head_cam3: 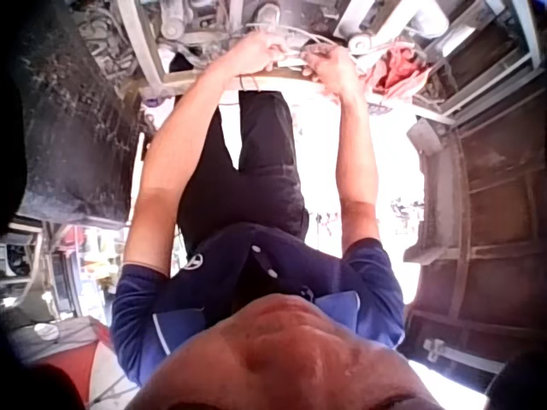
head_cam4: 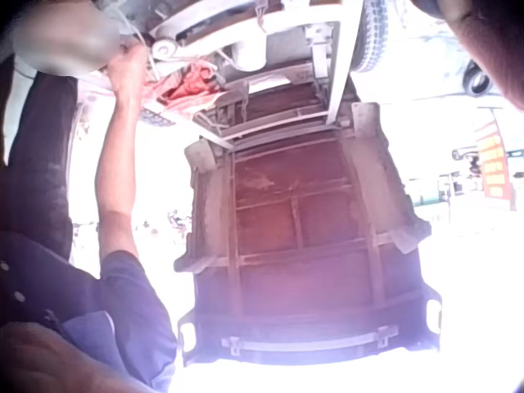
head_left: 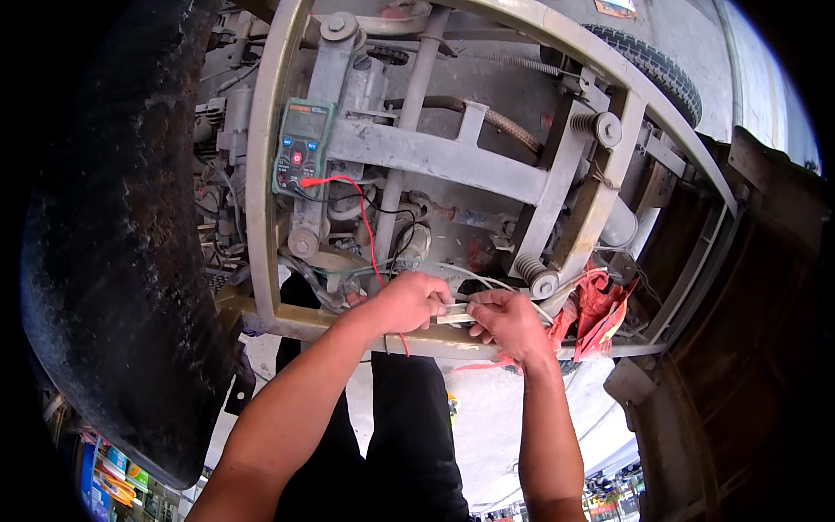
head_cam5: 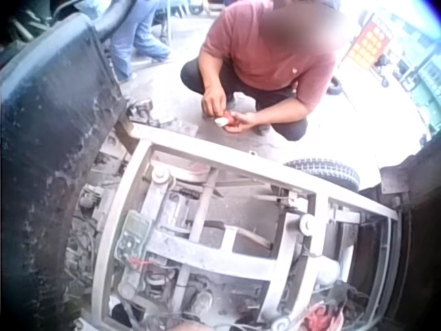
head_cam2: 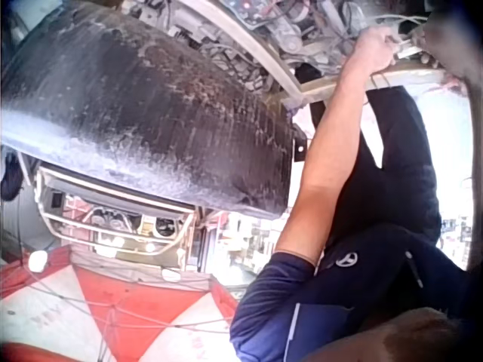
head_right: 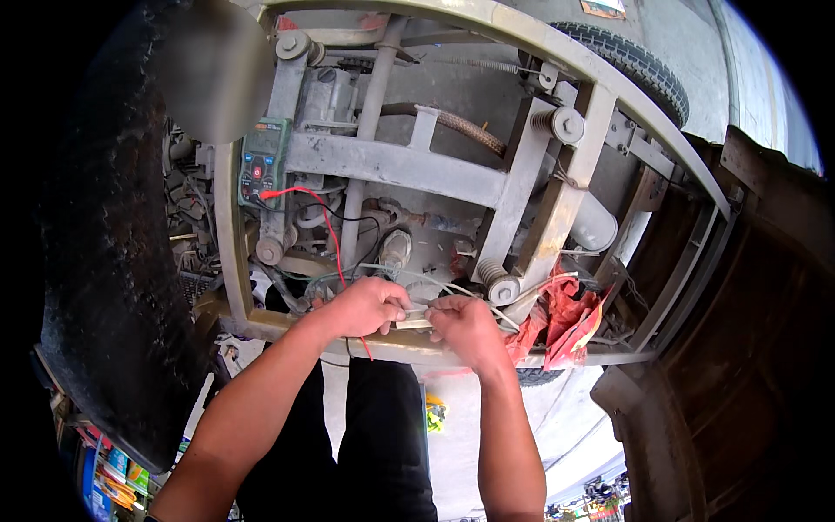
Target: The person works on the exposed wiring of a vehicle chassis in a workshop. They use a multimeter to test electrical connections and manipulate various wires within the frame. Another person is present in the background, also working on the vehicle.
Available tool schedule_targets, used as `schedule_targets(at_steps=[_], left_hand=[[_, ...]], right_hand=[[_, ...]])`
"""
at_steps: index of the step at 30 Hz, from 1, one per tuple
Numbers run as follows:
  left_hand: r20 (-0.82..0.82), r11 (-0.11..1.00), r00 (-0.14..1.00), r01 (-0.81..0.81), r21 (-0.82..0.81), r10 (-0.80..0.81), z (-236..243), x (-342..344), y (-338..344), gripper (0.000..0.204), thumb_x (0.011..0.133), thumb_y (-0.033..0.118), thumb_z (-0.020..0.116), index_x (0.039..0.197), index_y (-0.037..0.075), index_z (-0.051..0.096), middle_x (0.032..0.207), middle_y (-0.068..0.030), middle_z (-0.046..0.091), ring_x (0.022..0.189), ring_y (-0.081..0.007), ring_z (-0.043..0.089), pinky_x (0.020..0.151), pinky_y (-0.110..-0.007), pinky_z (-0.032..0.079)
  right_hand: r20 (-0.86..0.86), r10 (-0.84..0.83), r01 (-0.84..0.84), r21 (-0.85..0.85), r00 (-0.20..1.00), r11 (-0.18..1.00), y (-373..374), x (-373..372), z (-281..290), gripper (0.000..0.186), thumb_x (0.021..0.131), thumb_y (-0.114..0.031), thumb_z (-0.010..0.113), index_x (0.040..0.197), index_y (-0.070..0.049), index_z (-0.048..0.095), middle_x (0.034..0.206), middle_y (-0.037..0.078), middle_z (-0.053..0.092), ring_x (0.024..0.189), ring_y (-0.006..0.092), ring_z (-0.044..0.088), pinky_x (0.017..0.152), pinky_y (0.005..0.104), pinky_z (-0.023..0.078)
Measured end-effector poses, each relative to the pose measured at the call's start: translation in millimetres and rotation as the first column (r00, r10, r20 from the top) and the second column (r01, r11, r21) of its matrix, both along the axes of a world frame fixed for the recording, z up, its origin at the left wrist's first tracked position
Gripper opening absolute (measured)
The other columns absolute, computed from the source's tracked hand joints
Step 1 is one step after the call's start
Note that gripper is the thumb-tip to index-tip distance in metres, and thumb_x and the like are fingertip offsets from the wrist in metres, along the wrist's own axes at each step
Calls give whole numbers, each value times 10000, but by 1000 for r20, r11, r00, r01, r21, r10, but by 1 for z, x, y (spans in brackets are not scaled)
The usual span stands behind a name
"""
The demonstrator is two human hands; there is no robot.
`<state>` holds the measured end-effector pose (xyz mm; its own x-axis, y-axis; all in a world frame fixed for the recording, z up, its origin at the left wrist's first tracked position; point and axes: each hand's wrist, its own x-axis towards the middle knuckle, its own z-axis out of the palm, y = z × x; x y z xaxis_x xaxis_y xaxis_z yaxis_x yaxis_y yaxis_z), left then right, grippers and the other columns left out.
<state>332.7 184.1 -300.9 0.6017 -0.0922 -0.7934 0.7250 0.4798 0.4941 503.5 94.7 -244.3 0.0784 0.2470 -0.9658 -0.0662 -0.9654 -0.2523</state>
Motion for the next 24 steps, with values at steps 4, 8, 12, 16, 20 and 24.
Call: schedule_targets(at_steps=[4,8,12,16,20,24], left_hand=[[-52,998,998,-43,-41,41,2,3,-1,147,837,45,588,959,-25,632,767,-91,660,565,-126,595,535,-290,463],[-2,997,1000,-21,71,21,-2,3,-3,142,837,54,596,947,-28,634,788,-100,662,581,-126,607,535,-298,468],[16,981,1000,-3,196,0,-6,2,-10,153,833,74,605,947,-23,638,797,-117,664,619,-162,621,576,-311,480],[98,947,995,-5,322,-27,-10,-1,-16,185,829,94,604,970,-22,637,803,-149,666,685,-225,631,661,-329,491],[88,965,996,1,264,-25,-7,-1,-10,200,817,103,601,965,-26,641,825,-172,673,742,-249,649,703,-342,496],[105,957,994,-6,291,-25,-2,-4,-5,204,794,110,612,948,-18,653,826,-173,680,755,-259,662,704,-348,502]], right_hand=[[1,10,-10,-12,1000,1000,1,-1,-2,208,827,-89,634,950,79,636,729,67,635,588,105,588,533,249,453],[22,32,-31,-31,999,999,6,-1,-2,210,825,-90,644,947,81,636,720,63,631,574,105,581,528,255,448],[7,-17,18,-50,1000,999,-2,-1,-8,217,824,-92,651,950,84,636,717,69,633,568,110,583,511,254,448],[-33,-52,50,-61,998,997,0,3,-8,219,826,-92,647,957,83,639,717,79,636,564,118,589,488,248,449],[-37,-39,36,-75,999,997,-3,1,-16,212,827,-89,637,960,76,644,697,75,633,549,118,579,480,247,439],[-39,-25,22,-76,999,997,2,0,-12,237,821,-128,640,970,56,652,666,57,623,541,107,549,499,251,432]])
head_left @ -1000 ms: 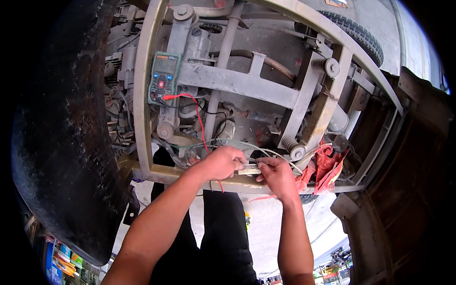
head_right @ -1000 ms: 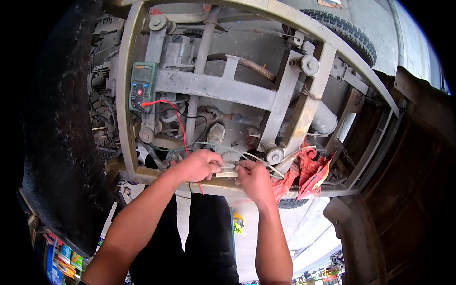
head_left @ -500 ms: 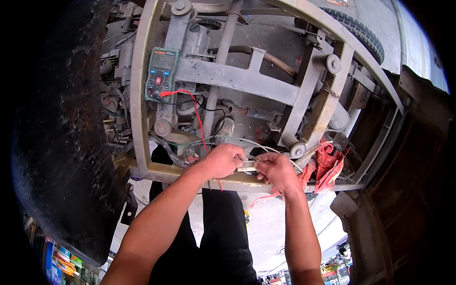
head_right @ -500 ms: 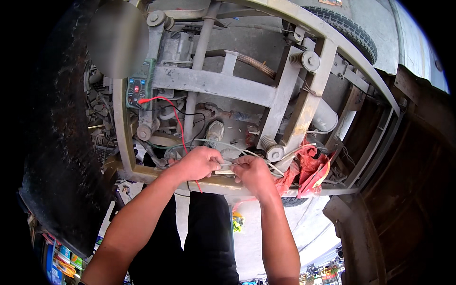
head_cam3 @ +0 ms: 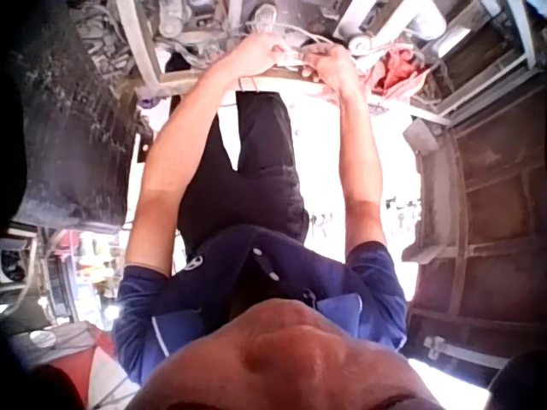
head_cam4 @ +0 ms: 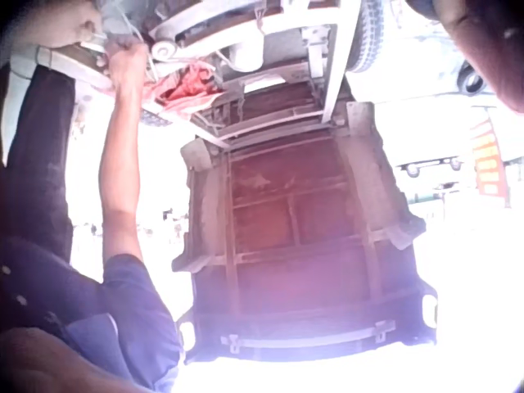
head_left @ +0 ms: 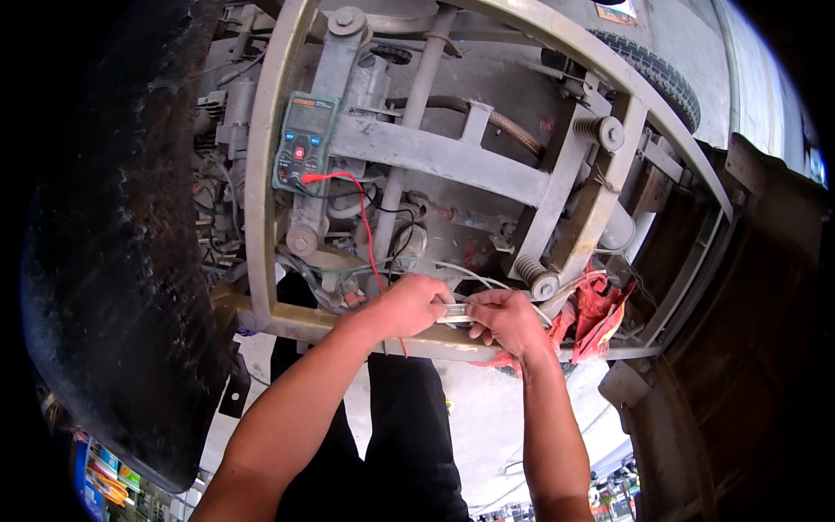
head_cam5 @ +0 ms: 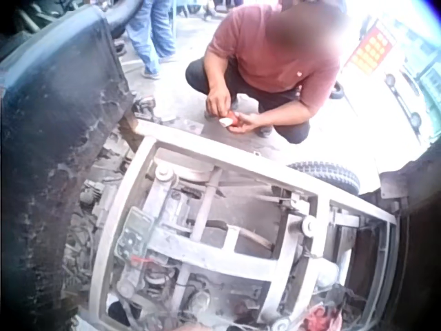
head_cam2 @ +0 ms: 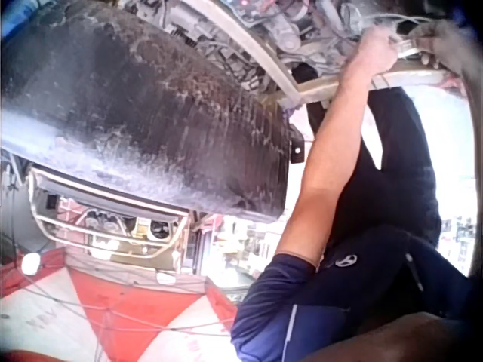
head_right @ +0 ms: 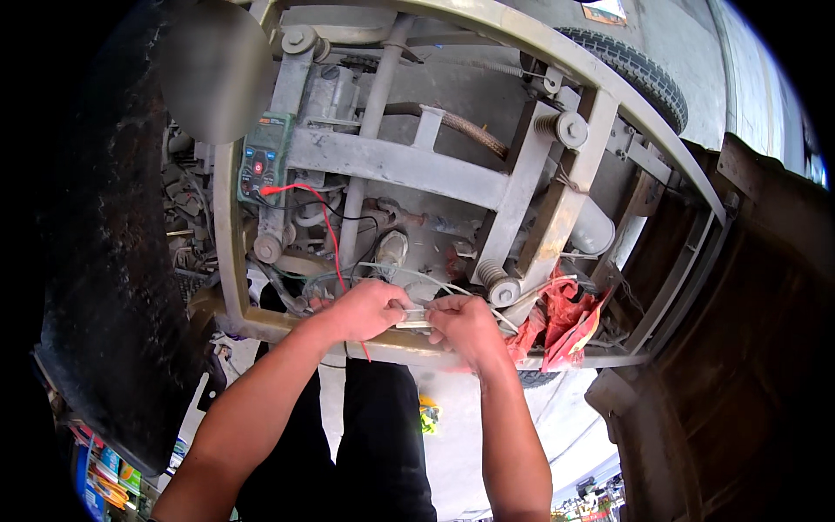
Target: The person works on the exposed wiring of a vehicle chassis in a workshop. They use a multimeter to test electrical connections and manipulate various wires within the frame. Another person is present in the background, also working on the vehicle.
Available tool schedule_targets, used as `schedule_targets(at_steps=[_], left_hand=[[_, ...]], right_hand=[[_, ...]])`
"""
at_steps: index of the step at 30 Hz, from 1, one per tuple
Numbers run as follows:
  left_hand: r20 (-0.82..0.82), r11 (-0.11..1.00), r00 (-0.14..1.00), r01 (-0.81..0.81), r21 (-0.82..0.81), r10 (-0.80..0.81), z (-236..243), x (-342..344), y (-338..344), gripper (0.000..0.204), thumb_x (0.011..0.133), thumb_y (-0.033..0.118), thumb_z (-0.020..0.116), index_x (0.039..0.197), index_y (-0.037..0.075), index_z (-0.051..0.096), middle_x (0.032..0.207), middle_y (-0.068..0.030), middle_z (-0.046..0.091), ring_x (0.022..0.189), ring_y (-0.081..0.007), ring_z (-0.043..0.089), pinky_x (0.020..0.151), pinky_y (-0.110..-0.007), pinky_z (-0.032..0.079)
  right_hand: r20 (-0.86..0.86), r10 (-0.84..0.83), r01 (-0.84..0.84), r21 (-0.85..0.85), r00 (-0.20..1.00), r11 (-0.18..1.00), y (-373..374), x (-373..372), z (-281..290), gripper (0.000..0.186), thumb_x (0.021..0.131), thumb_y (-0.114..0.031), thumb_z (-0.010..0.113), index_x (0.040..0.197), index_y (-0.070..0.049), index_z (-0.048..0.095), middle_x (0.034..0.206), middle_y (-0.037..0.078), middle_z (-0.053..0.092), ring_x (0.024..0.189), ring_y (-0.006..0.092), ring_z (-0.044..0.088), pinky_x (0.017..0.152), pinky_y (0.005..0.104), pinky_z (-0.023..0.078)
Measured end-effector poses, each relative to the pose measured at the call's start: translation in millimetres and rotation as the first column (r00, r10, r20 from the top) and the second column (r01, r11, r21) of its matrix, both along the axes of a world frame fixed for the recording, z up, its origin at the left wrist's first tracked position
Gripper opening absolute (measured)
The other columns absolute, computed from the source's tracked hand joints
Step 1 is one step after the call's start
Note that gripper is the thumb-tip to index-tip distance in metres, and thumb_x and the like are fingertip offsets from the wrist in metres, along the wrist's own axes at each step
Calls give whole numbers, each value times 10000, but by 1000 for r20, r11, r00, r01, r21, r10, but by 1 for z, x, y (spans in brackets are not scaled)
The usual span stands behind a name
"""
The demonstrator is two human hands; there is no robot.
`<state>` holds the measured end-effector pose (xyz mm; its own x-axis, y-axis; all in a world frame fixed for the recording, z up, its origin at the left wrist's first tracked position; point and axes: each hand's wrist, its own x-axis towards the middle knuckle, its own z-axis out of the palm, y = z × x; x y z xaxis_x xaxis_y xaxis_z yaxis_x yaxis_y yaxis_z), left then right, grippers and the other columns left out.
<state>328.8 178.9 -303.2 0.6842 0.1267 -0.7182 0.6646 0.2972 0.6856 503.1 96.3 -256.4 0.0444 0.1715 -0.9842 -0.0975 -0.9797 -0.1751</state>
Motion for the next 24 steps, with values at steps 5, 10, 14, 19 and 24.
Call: schedule_targets(at_steps=[5,10,14,19,24], left_hand=[[59,985,994,84,148,-93,-23,-7,-21,224,785,204,597,929,53,678,849,-190,656,810,-332,643,741,-392,508],[27,991,1000,-18,135,15,-6,-2,-21,193,794,149,625,947,42,675,821,-172,668,780,-293,656,723,-362,501],[21,992,1000,-17,125,14,-3,2,-21,186,793,140,615,940,38,669,835,-175,667,785,-291,652,716,-363,500],[-32,991,999,16,137,-12,-7,6,-22,182,802,163,601,937,55,659,898,-154,670,872,-308,644,767,-393,496],[-50,992,997,-45,115,51,-8,-1,-20,159,788,148,620,900,48,671,853,-162,665,817,-327,639,734,-397,502]], right_hand=[[34,189,-191,48,981,980,-13,1,-12,179,845,-135,648,914,28,673,615,25,598,501,88,526,451,232,400],[41,237,-240,58,971,969,-17,1,-18,167,837,-151,659,878,9,684,633,34,600,512,104,572,435,251,402],[33,144,-145,24,989,989,-9,4,-12,165,824,-151,679,840,13,680,599,41,593,478,100,543,421,257,385],[103,72,-77,50,992,996,-17,-1,-26,122,775,-82,702,787,38,689,580,50,582,450,122,512,430,274,397],[178,96,-113,89,979,990,-10,-12,-16,147,806,-116,684,782,30,683,554,25,555,439,107,471,411,277,351]])
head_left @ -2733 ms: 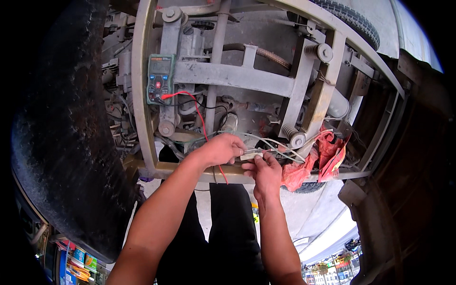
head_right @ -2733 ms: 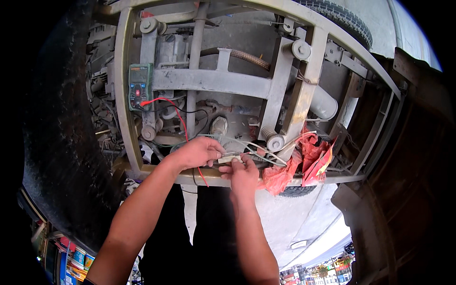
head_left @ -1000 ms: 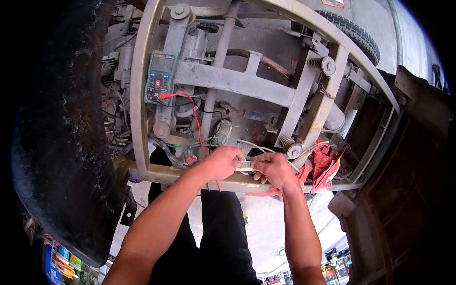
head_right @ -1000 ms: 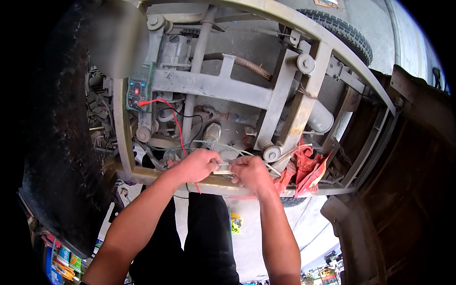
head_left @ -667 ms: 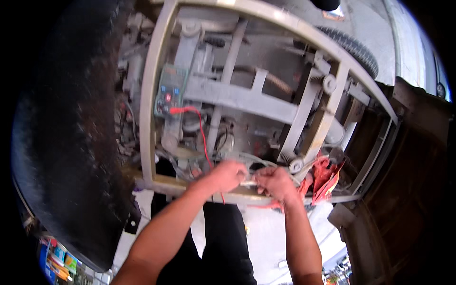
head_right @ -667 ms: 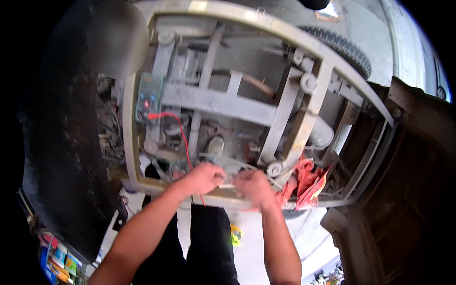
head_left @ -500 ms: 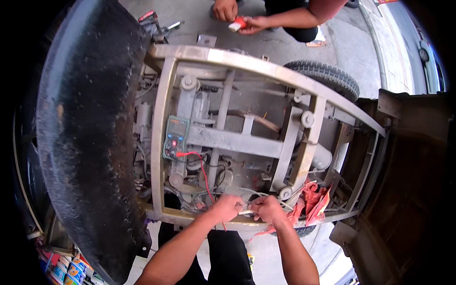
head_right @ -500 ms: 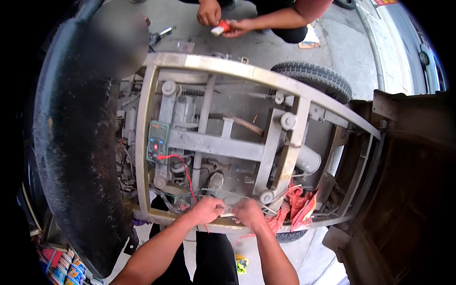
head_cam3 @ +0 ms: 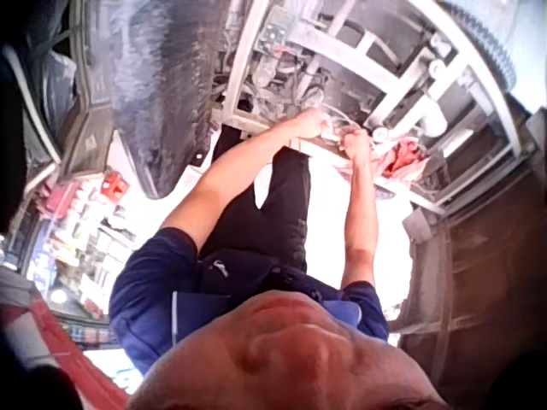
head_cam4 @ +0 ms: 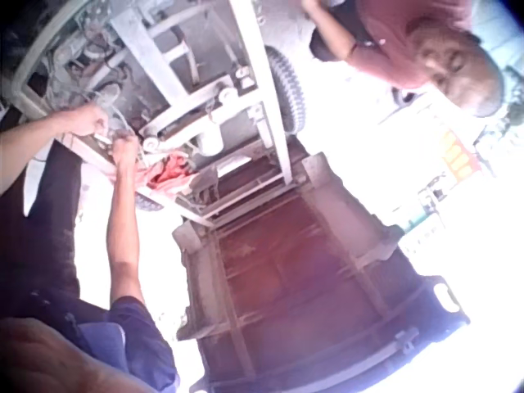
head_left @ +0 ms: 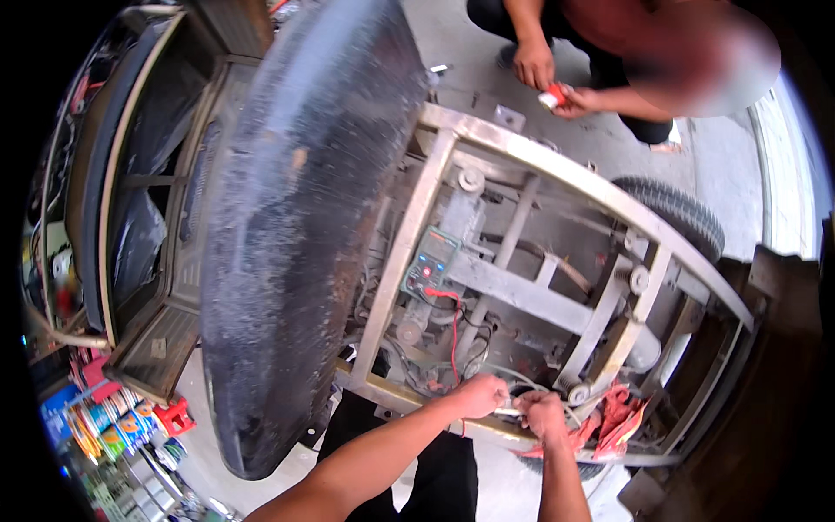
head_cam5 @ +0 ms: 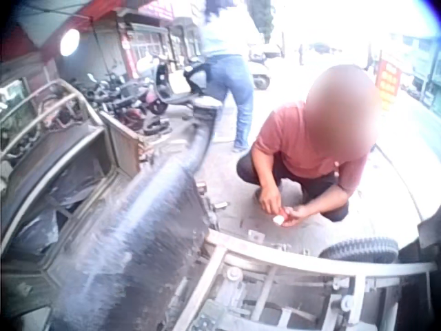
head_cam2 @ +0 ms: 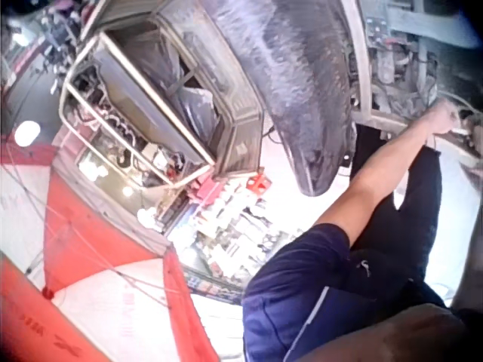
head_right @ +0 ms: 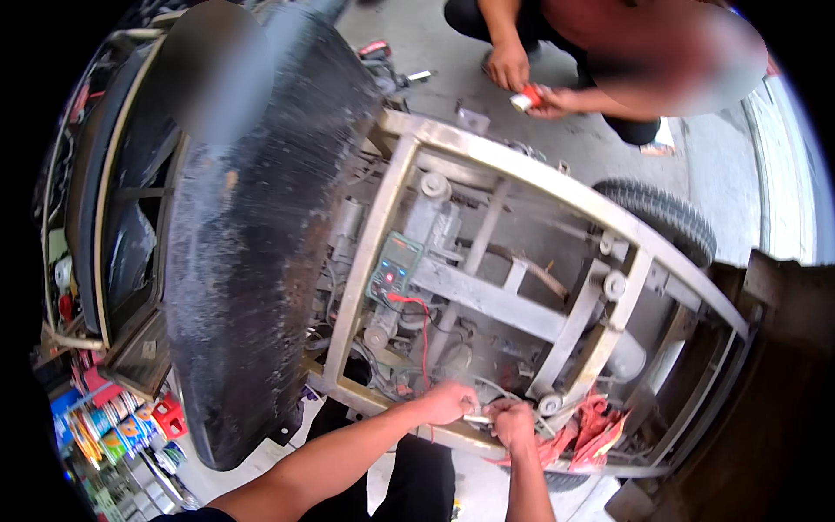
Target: The person works on the exposed wiring of a vehicle chassis in a workshop. They use a multimeter to test electrical connections and manipulate various wires within the frame. Another person is present in the background, also working on the vehicle.
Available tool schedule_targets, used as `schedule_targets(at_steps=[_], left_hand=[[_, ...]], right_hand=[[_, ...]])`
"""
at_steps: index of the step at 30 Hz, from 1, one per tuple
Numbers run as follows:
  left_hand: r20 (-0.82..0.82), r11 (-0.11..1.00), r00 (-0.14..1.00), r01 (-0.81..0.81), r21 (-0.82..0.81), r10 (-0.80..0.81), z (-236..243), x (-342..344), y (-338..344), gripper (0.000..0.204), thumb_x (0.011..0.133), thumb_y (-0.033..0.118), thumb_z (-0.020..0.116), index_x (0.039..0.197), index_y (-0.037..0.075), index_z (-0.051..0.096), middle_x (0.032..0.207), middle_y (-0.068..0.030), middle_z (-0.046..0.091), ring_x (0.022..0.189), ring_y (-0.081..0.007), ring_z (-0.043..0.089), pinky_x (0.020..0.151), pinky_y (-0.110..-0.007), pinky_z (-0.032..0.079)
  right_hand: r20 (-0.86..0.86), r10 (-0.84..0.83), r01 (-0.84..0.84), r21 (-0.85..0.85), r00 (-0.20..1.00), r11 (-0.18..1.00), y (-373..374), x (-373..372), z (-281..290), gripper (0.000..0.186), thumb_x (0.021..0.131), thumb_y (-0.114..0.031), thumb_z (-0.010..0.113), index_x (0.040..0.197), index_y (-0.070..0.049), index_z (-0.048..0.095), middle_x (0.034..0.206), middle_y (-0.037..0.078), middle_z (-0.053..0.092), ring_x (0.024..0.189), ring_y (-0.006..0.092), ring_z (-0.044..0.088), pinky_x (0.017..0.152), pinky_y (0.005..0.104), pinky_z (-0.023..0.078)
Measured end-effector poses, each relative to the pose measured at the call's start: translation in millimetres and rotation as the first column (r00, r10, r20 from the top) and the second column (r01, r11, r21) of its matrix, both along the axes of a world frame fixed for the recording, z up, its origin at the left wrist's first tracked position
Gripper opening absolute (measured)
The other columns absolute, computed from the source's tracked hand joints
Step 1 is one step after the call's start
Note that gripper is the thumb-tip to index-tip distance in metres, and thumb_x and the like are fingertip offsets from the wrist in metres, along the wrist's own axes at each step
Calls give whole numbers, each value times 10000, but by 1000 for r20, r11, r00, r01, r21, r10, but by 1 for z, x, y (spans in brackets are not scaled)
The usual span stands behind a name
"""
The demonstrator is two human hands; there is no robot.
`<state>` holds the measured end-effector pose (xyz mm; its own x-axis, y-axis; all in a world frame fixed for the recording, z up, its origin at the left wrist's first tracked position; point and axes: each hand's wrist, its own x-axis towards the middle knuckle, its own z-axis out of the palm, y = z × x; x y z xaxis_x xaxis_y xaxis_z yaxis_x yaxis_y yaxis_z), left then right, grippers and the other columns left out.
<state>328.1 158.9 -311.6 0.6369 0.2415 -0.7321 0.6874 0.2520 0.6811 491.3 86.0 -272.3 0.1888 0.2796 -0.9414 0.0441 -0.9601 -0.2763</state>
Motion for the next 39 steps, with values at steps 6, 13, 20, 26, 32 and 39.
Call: schedule_targets(at_steps=[6,13,20,26,32,39], left_hand=[[97,999,995,-12,38,8,-15,-3,-1,179,753,149,690,895,41,690,805,-158,675,762,-275,657,705,-361,501],[29,978,992,-117,-170,123,6,-2,11,161,803,109,616,921,11,668,730,-117,663,618,-178,644,580,-326,514],[78,962,991,-81,-261,105,7,-12,-3,305,789,194,657,1015,-10,634,808,-137,670,773,-212,655,670,-321,508],[-65,993,992,-110,-46,107,-2,-4,-21,361,719,170,757,1019,7,643,849,-138,690,742,-192,659,657,-314,508],[-42,981,980,-195,0,195,3,-8,-24,303,713,189,755,951,29,659,843,-141,686,750,-229,662,696,-343,507],[-19,979,979,-201,27,201,1,0,-21,280,727,227,737,917,59,619,773,-152,644,739,-303,629,657,-405,475]], right_hand=[[-77,-47,45,-28,996,999,4,1,0,139,819,-133,683,805,6,684,559,16,547,420,93,438,381,254,293],[-170,-32,49,100,985,994,-21,6,-12,354,769,-115,731,1075,24,621,710,12,602,564,83,495,484,233,382],[-162,-14,18,21,987,1000,-14,5,-5,206,865,-219,664,842,-15,673,709,19,645,558,85,471,511,244,380],[-88,19,-10,99,996,995,-23,0,-9,309,834,-237,677,918,61,667,801,93,664,731,163,583,703,302,463],[-61,-43,49,104,997,993,-31,-9,-24,220,838,-174,693,901,33,657,805,78,656,724,130,569,681,268,462],[-89,-180,190,120,980,974,-24,-14,-12,140,855,-119,652,790,4,641,701,46,621,632,118,537,626,277,455]])
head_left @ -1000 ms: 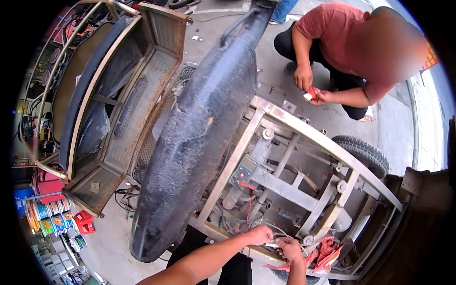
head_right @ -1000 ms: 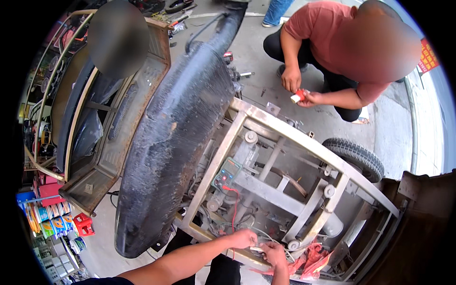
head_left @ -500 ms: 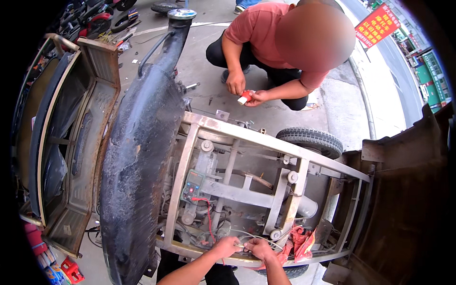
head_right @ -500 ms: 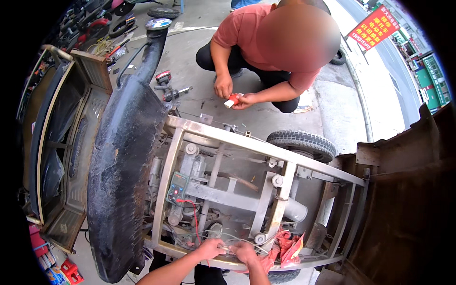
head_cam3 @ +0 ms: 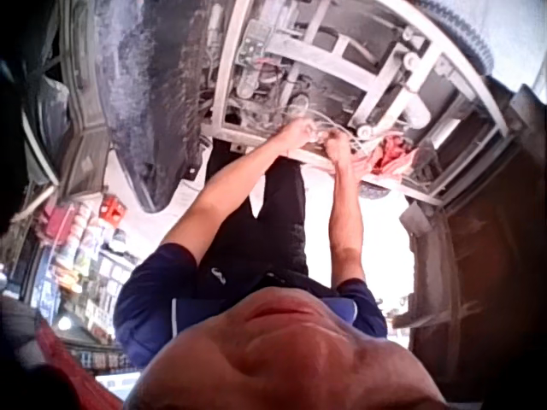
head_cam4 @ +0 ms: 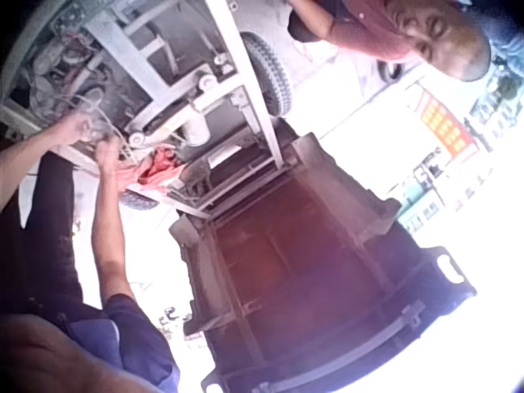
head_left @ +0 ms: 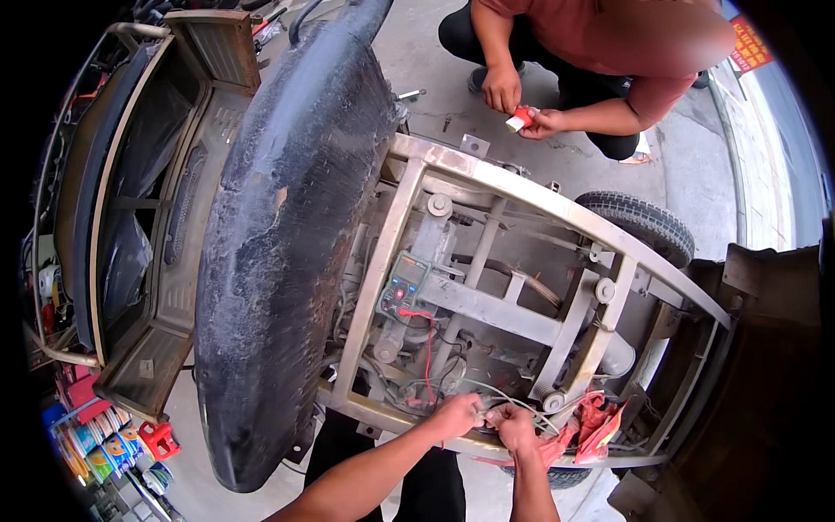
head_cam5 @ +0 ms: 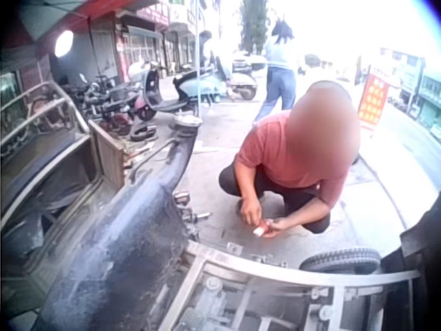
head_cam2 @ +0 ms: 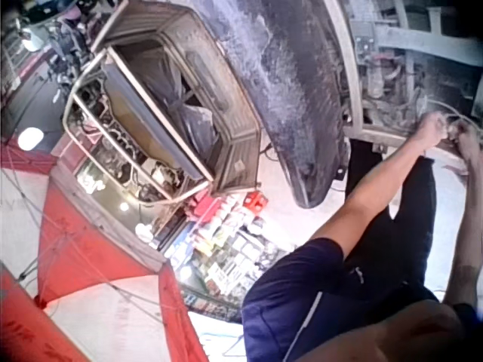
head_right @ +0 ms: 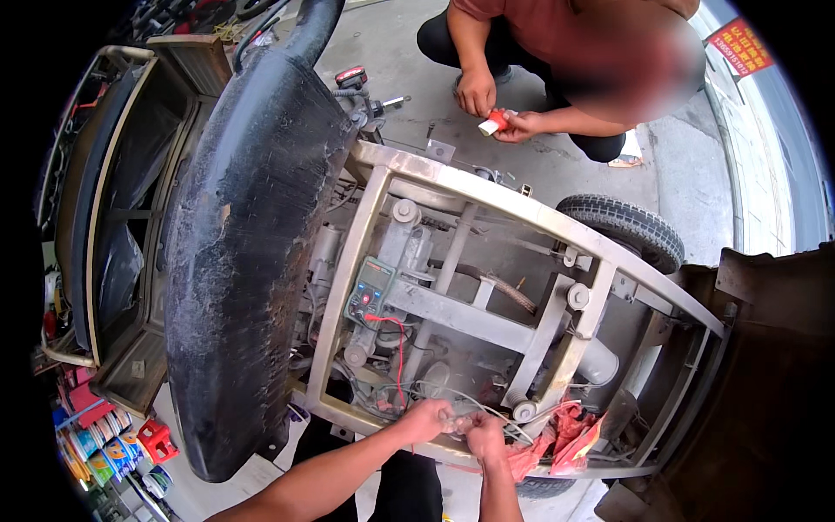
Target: The person works on the exposed wiring of a vehicle chassis in a workshop. They use a multimeter to test electrical connections and manipulate various wires within the frame. Another person is present in the background, also working on the vehicle.
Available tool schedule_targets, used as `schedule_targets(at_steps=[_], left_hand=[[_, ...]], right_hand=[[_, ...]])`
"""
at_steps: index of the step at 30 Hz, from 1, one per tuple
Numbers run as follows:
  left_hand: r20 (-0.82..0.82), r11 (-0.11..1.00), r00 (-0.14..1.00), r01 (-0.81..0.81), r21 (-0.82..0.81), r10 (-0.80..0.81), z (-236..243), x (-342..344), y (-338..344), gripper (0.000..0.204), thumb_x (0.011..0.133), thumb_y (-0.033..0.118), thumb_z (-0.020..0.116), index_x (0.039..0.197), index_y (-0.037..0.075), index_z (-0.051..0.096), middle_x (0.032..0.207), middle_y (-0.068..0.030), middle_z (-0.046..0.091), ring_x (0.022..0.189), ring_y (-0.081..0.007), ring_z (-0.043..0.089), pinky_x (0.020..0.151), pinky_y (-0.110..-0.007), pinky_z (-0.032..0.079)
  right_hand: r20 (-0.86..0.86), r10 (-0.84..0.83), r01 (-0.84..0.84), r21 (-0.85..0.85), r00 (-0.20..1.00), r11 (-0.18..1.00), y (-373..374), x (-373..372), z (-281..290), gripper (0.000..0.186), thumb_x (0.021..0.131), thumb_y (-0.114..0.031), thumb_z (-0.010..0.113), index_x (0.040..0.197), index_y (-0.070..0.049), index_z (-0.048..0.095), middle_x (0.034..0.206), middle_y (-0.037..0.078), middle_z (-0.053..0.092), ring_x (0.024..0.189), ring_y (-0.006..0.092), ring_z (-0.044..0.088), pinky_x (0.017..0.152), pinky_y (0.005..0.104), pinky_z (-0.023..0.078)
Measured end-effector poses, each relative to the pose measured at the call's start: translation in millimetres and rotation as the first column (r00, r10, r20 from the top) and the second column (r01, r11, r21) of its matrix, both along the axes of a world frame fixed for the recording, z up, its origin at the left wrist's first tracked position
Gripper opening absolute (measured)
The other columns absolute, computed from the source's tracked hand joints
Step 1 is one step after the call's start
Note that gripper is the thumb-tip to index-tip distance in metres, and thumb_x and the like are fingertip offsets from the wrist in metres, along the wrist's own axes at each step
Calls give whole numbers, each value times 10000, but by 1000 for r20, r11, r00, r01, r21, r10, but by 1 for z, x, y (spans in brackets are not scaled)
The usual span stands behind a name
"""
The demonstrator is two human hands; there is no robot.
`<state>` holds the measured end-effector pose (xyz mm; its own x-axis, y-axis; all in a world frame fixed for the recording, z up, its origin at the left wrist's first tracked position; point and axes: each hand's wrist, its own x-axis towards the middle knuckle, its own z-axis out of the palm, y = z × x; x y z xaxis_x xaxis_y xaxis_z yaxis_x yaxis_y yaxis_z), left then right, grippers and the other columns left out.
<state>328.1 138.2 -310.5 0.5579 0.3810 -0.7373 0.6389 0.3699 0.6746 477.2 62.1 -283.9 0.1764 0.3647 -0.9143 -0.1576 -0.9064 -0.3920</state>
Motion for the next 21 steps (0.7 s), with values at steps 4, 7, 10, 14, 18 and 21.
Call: schedule_targets(at_steps=[4,7,10,14,18,21], left_hand=[[-13,999,999,31,41,-31,-10,-7,-10,283,734,248,748,885,41,627,802,-148,645,776,-278,624,702,-389,476],[-13,998,999,49,-29,-49,0,-3,-1,281,752,262,725,888,35,629,812,-165,646,792,-309,626,722,-401,478],[-114,976,978,186,116,-173,20,10,6,290,768,285,707,892,36,627,841,-186,640,829,-356,617,732,-432,475],[-61,952,965,261,160,-254,4,11,-2,293,798,306,668,883,32,607,875,-207,620,868,-396,593,735,-468,464],[17,965,983,177,192,-184,-6,6,0,269,805,270,668,892,27,592,840,-209,620,839,-405,595,713,-458,462],[-6,978,987,158,136,-158,14,11,12,254,796,209,683,897,-3,583,814,-224,623,806,-407,601,689,-453,461]], right_hand=[[56,166,-166,-13,984,986,-1,4,0,171,855,-165,668,833,4,652,725,47,623,657,118,532,631,275,450],[102,230,-231,-6,968,973,-17,5,-20,212,854,-191,674,891,17,656,778,54,641,703,131,555,661,280,459],[127,241,-249,53,962,967,-15,10,-8,212,843,-187,686,926,5,657,810,59,650,727,142,557,682,298,463],[85,163,-168,55,983,984,-18,2,-12,224,828,-171,687,944,18,652,834,69,657,770,141,565,723,310,470],[102,95,-102,63,990,993,-3,-7,-1,139,834,-94,660,905,23,634,808,62,645,742,144,565,719,308,475],[96,27,-34,69,995,997,-8,-7,-8,74,854,-34,630,873,29,594,776,55,629,697,119,564,665,256,455]])
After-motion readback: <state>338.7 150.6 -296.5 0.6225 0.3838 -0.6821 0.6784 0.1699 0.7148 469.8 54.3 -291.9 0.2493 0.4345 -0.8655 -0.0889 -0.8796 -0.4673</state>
